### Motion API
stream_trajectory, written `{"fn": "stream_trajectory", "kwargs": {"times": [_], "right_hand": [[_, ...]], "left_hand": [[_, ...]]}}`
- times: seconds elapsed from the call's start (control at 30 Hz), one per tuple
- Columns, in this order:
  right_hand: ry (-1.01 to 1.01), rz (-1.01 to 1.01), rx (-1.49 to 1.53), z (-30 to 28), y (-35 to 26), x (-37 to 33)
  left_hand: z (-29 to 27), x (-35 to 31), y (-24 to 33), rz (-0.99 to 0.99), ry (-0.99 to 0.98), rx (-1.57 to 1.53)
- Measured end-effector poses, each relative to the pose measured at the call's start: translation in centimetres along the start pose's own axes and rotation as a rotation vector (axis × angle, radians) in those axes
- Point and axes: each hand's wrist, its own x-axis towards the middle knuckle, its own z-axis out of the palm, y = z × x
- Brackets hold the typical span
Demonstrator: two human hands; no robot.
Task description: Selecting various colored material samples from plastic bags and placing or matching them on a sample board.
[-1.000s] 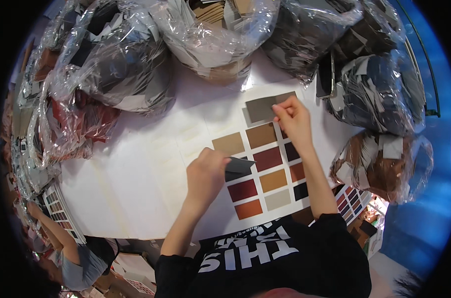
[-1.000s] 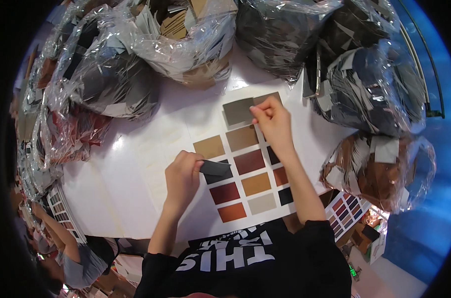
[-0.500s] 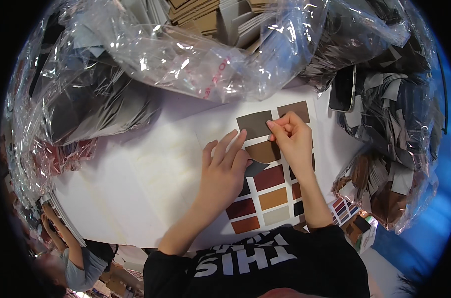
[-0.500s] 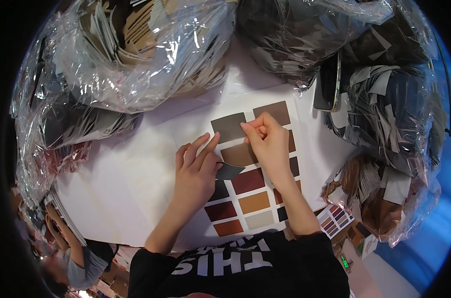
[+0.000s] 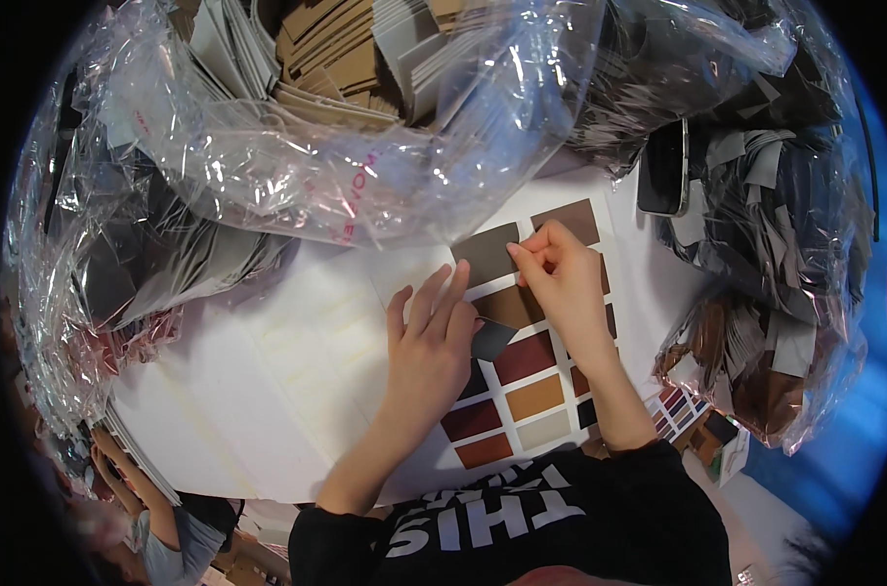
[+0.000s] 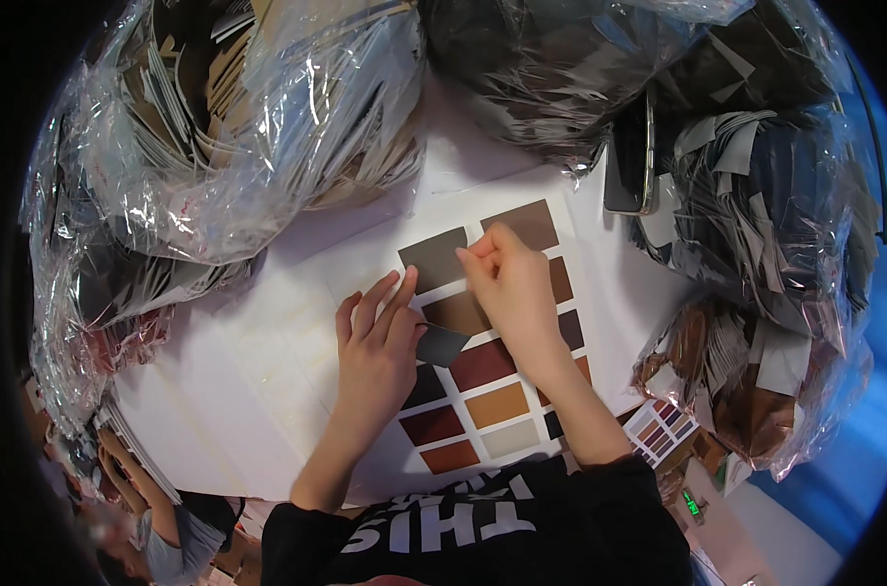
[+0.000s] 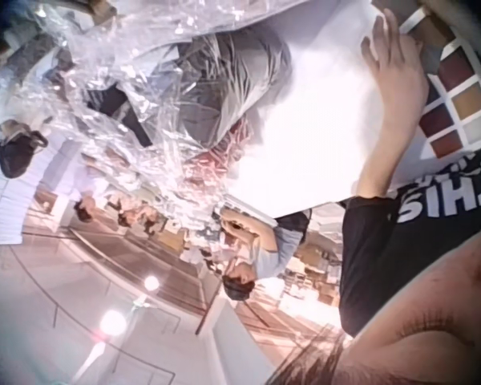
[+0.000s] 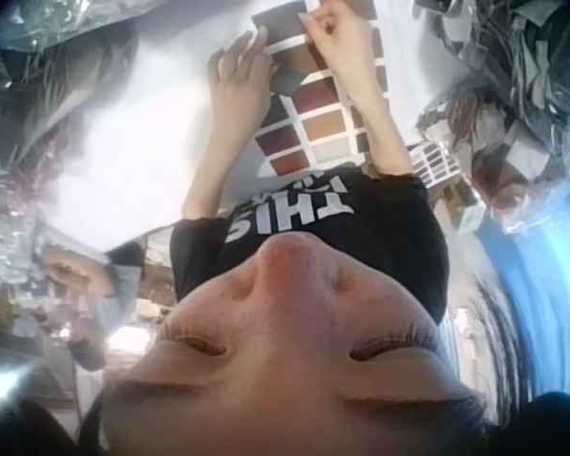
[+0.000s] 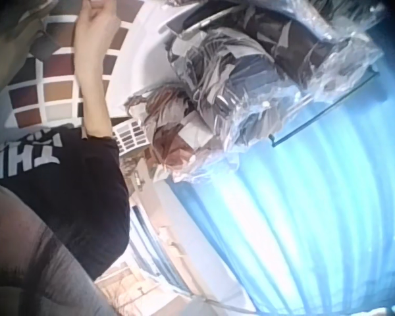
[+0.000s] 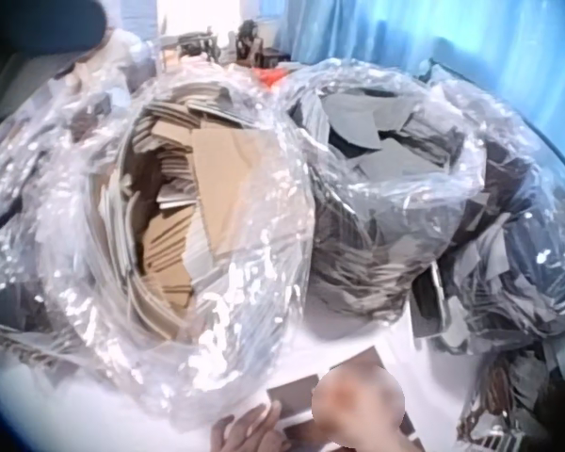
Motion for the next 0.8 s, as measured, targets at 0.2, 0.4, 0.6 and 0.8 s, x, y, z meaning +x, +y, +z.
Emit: {"fn": "stream_trajectory", "kwargs": {"times": [0.2,0.4,0.6,0.8], "right_hand": [[0.086,-0.034,-0.129,-1.5,-0.4,-1.0],[-0.401,0.176,0.645,1.9,-2.5,-6.1],[-0.289,0.088,0.453,4.3,-2.5,-4.1],[-0.216,0.033,0.337,5.4,-1.9,-1.5]], "left_hand": [[-2.2,-0.9,-0.3,-0.156,0.067,-0.199],[-3.7,-3.6,-1.6,-0.310,0.244,-0.336],[-3.7,-5.4,-2.9,-0.427,0.255,-0.196],[-3.2,-6.0,-4.7,-0.301,0.218,-0.041]]}}
